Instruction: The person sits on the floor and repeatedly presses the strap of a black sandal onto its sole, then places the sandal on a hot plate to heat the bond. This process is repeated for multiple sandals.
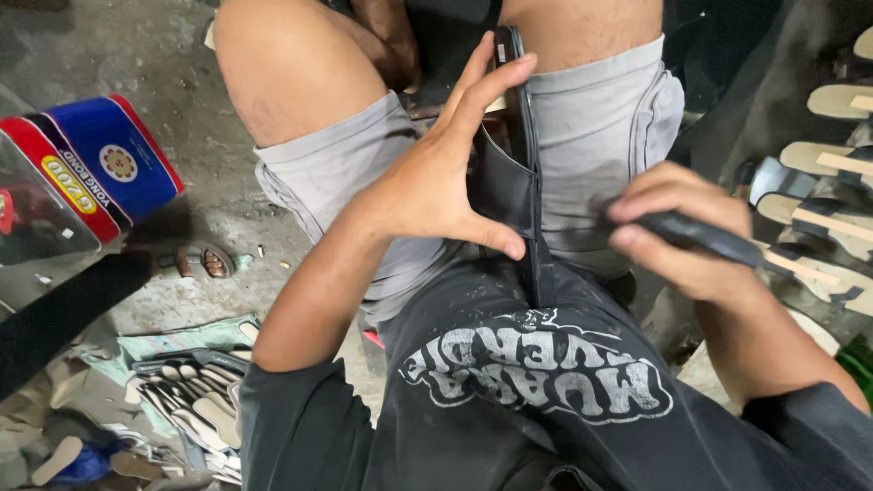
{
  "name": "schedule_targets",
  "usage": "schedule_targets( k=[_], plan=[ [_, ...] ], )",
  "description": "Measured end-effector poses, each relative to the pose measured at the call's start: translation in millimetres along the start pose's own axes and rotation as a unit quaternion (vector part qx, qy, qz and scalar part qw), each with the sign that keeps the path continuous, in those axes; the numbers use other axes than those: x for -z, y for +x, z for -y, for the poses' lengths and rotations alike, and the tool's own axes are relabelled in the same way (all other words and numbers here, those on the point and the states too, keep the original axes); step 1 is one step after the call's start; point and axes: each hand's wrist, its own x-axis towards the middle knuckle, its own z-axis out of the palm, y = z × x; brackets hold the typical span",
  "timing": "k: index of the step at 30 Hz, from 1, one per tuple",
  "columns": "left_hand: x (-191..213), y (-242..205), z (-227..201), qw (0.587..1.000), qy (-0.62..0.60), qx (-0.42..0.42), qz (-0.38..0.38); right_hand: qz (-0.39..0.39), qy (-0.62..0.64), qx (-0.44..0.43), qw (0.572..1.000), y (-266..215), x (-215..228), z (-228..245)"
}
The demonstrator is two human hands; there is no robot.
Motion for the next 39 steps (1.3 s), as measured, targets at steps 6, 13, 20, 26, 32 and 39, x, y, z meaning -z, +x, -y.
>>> schedule_targets(
  k=[6,13,20,26,32,39],
  plan=[
    [-3.1,6.3,5.8,1.0,0.012,-0.021,-0.005,0.096,0.096,0.031,0.99,19.0,-18.6,3.6],
    [-8.3,8.1,13.3,0.999,0.021,-0.041,-0.02,0.106,0.078,0.01,0.991,33.7,-20.6,11.9],
    [-6.9,12.9,9.0,1.0,-0.006,-0.019,-0.003,0.139,0.039,0.071,0.987,42.6,-13.0,18.5],
    [1.8,11.1,6.4,1.0,-0.024,0.005,0.001,0.041,0.048,0.089,0.994,50.4,-27.4,21.4],
    [5.5,13.0,2.7,1.0,0.012,-0.009,-0.012,-0.015,0.007,0.055,0.998,63.1,-23.2,18.8],
    [17.8,3.2,-17.6,0.999,0.032,-0.032,-0.027,0.059,0.114,0.097,0.987,67.3,-16.6,32.2]
  ],
)
